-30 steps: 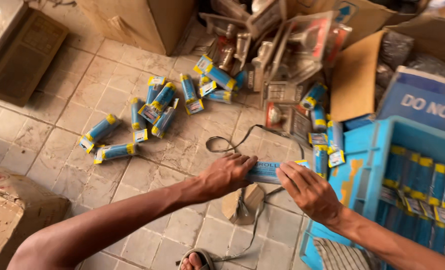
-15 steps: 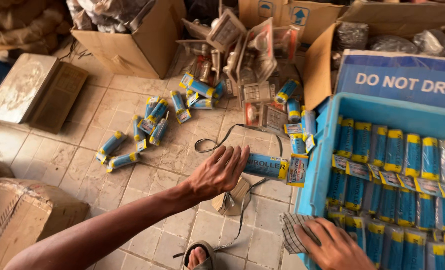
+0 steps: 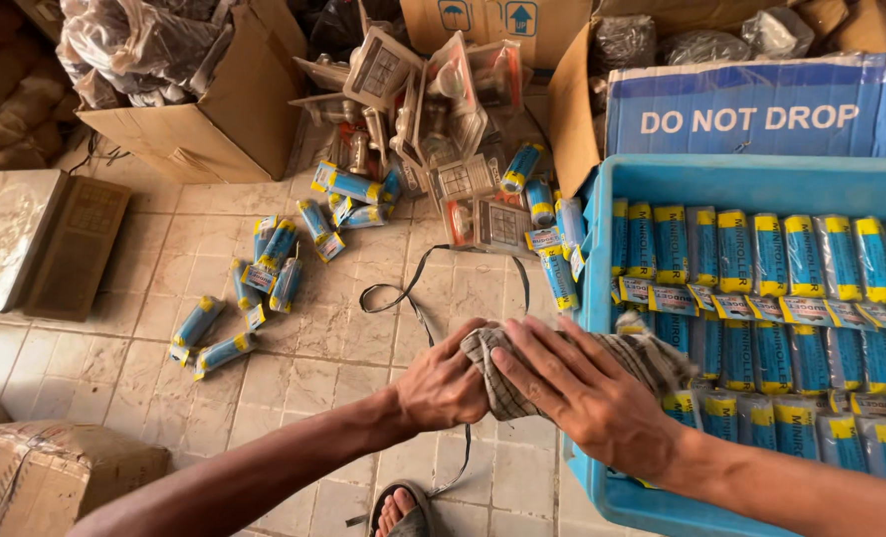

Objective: The person picks up packaged paint rollers from the floor and a blue crate, wipes them with a cloth, and then arranges them neatly back into the blue crate.

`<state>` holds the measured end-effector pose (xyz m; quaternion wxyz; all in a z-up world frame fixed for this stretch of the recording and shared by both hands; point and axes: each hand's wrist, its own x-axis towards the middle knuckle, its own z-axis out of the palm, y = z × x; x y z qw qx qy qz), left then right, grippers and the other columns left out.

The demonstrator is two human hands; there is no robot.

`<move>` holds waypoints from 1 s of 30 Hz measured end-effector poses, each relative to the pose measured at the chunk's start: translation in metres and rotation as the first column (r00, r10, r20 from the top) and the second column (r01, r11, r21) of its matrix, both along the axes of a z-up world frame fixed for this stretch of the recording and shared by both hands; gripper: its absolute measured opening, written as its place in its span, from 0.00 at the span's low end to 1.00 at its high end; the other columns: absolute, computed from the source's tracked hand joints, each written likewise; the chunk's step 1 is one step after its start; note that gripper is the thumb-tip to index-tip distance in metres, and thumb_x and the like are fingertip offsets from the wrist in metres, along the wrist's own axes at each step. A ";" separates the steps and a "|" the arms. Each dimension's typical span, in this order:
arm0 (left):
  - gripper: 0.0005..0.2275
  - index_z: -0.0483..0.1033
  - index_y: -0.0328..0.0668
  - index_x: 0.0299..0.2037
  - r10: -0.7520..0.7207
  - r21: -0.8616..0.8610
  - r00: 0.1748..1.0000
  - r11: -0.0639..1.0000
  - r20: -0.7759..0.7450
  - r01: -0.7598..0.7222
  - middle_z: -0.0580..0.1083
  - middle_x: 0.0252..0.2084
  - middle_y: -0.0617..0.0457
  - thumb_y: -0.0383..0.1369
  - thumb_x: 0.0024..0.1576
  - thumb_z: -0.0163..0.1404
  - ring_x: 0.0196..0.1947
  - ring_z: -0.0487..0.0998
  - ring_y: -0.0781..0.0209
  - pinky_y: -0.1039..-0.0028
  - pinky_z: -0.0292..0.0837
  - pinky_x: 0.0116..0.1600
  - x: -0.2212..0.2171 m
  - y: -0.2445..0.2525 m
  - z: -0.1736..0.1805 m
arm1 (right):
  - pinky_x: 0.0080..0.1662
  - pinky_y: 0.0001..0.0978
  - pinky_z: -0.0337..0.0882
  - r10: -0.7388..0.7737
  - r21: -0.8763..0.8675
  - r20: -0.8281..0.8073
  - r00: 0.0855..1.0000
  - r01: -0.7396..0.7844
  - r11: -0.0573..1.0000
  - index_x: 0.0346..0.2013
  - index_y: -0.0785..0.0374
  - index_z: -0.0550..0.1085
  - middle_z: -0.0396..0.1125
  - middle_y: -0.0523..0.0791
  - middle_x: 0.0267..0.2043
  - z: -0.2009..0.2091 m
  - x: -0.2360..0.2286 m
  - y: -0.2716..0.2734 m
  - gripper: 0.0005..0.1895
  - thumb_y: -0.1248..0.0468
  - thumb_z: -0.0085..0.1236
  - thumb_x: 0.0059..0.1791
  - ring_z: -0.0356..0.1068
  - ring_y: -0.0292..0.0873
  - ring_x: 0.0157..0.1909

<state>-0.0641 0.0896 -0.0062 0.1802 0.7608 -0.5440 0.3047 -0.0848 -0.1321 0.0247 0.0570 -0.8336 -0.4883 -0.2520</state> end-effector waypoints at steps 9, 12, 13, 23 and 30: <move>0.11 0.70 0.19 0.49 0.210 0.184 0.969 0.955 0.127 -0.231 0.73 0.43 0.37 0.25 0.65 0.39 0.43 0.77 0.47 0.63 0.75 0.52 -0.002 0.034 0.001 | 0.57 0.35 0.72 -0.187 -0.089 -0.227 0.956 0.170 0.981 0.63 0.75 0.60 0.62 0.60 0.60 -0.019 0.004 -0.042 0.29 0.78 0.45 0.46 0.69 0.54 0.56; 0.10 0.68 0.18 0.49 0.211 0.158 0.973 0.962 0.096 -0.224 0.71 0.43 0.35 0.23 0.64 0.39 0.42 0.76 0.45 0.60 0.74 0.50 -0.002 0.020 0.000 | 0.64 0.39 0.67 -0.094 0.014 -0.117 0.989 0.096 0.995 0.64 0.76 0.58 0.58 0.61 0.65 0.016 -0.001 -0.019 0.32 0.82 0.43 0.43 0.62 0.56 0.65; 0.10 0.68 0.18 0.49 0.200 0.157 0.976 0.965 0.090 -0.212 0.71 0.43 0.35 0.23 0.64 0.39 0.42 0.76 0.45 0.60 0.74 0.50 -0.004 0.016 -0.015 | 0.64 0.39 0.67 -0.106 0.011 -0.123 0.987 0.108 0.994 0.64 0.76 0.58 0.58 0.61 0.65 0.013 -0.004 -0.010 0.32 0.82 0.43 0.43 0.62 0.56 0.65; 0.09 0.69 0.18 0.48 0.156 0.117 0.984 0.979 0.083 -0.165 0.71 0.41 0.37 0.21 0.63 0.40 0.39 0.77 0.47 0.61 0.75 0.52 -0.005 0.010 0.009 | 0.67 0.40 0.61 -0.165 -0.116 -0.111 0.980 0.152 0.981 0.66 0.75 0.56 0.55 0.61 0.67 -0.013 -0.005 -0.042 0.30 0.78 0.40 0.47 0.59 0.56 0.67; 0.14 0.75 0.20 0.30 0.020 -0.033 0.998 0.999 -0.056 -0.022 0.74 0.38 0.31 0.17 0.55 0.33 0.45 0.78 0.34 0.48 0.72 0.58 -0.022 0.000 -0.026 | 0.68 0.50 0.56 0.055 -0.103 -0.022 0.998 -0.057 0.993 0.67 0.71 0.56 0.53 0.62 0.68 0.003 -0.019 -0.009 0.25 0.70 0.23 0.54 0.55 0.58 0.69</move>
